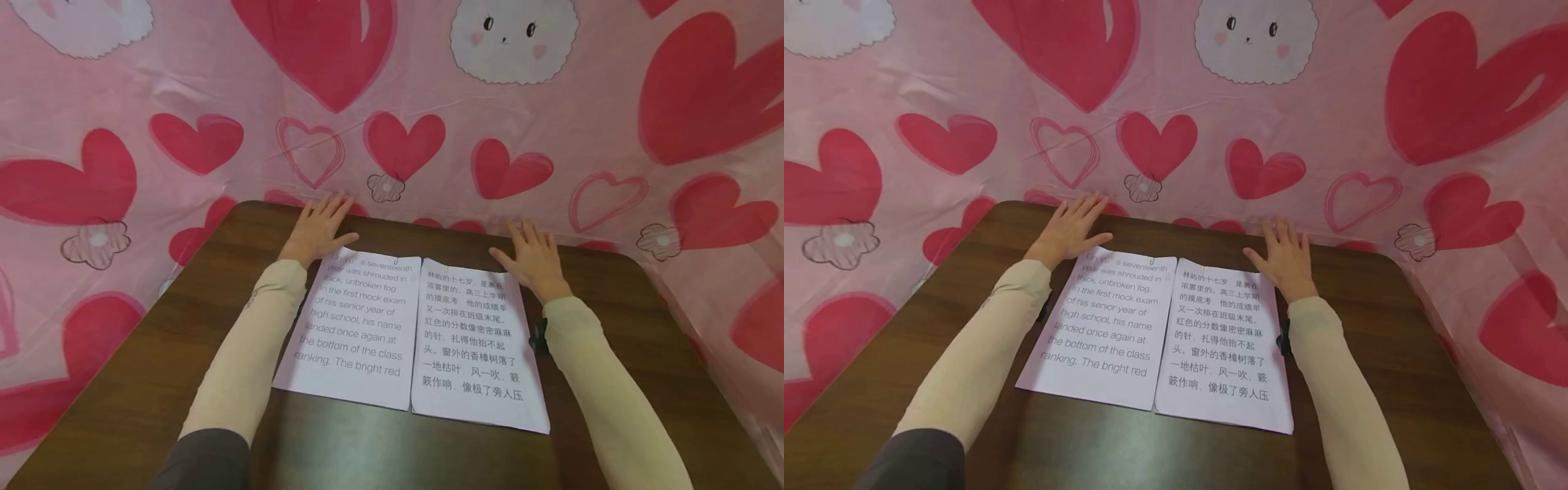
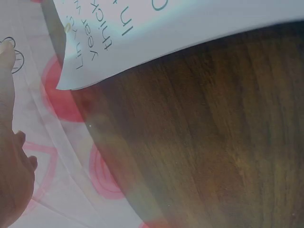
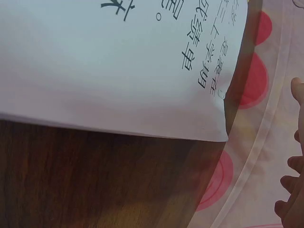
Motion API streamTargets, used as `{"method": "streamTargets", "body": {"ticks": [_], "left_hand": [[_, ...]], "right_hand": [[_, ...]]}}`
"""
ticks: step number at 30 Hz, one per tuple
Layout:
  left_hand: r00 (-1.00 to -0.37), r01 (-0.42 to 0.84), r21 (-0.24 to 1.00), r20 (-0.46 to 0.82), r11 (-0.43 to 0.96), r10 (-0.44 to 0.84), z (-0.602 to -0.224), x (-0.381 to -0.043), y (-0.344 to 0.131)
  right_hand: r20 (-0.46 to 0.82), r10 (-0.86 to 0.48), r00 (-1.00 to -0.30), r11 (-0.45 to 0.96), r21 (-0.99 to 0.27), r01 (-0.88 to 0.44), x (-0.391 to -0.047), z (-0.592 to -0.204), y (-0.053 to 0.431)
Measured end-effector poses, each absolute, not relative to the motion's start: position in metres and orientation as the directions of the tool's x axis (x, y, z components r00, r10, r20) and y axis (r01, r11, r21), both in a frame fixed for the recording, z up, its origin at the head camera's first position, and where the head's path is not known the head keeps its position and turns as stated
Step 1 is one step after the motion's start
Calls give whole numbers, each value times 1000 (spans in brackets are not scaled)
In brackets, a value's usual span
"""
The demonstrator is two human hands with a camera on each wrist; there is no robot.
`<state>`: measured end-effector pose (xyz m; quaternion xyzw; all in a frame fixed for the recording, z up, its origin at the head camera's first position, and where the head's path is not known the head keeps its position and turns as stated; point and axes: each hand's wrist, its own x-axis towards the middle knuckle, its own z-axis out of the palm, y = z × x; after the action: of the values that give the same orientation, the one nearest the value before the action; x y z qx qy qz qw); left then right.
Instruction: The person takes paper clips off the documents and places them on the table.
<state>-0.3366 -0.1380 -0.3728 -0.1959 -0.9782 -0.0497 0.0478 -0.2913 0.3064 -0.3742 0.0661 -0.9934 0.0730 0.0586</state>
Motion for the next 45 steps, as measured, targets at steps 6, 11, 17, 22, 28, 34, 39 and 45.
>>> {"method": "streamTargets", "body": {"ticks": [6, 11, 17, 22, 28, 34, 39, 45], "left_hand": [[-924, 379, 89, 97, 921, 370, -371, -334, -140], [-925, 377, 106, 90, 920, 369, -372, -332, -142], [-928, 370, 120, 98, 921, 360, -375, -328, -148], [-924, 380, 156, 111, 912, 366, -378, -328, -150], [-933, 360, 211, 83, 909, 350, -379, -327, -147], [-942, 335, 244, 65, 910, 329, -381, -326, -147], [-946, 323, 273, 54, 906, 321, -384, -327, -146], [-938, 341, 259, 34, 903, 345, -389, -329, -144]], "right_hand": [[136, -127, -983, 979, -144, -146, -292, -373, 305], [152, -131, -980, 974, -162, -155, -291, -372, 302], [216, -149, -965, 962, -195, -192, -290, -371, 293], [250, -158, -955, 952, -220, -215, -293, -370, 279], [265, -161, -951, 941, -248, -229, -298, -373, 262], [227, -157, -961, 932, -288, -220, -303, -374, 243], [148, -167, -975, 910, -357, -210, -305, -373, 224], [72, -171, -983, 865, -466, -185, -308, -376, 203]]}}
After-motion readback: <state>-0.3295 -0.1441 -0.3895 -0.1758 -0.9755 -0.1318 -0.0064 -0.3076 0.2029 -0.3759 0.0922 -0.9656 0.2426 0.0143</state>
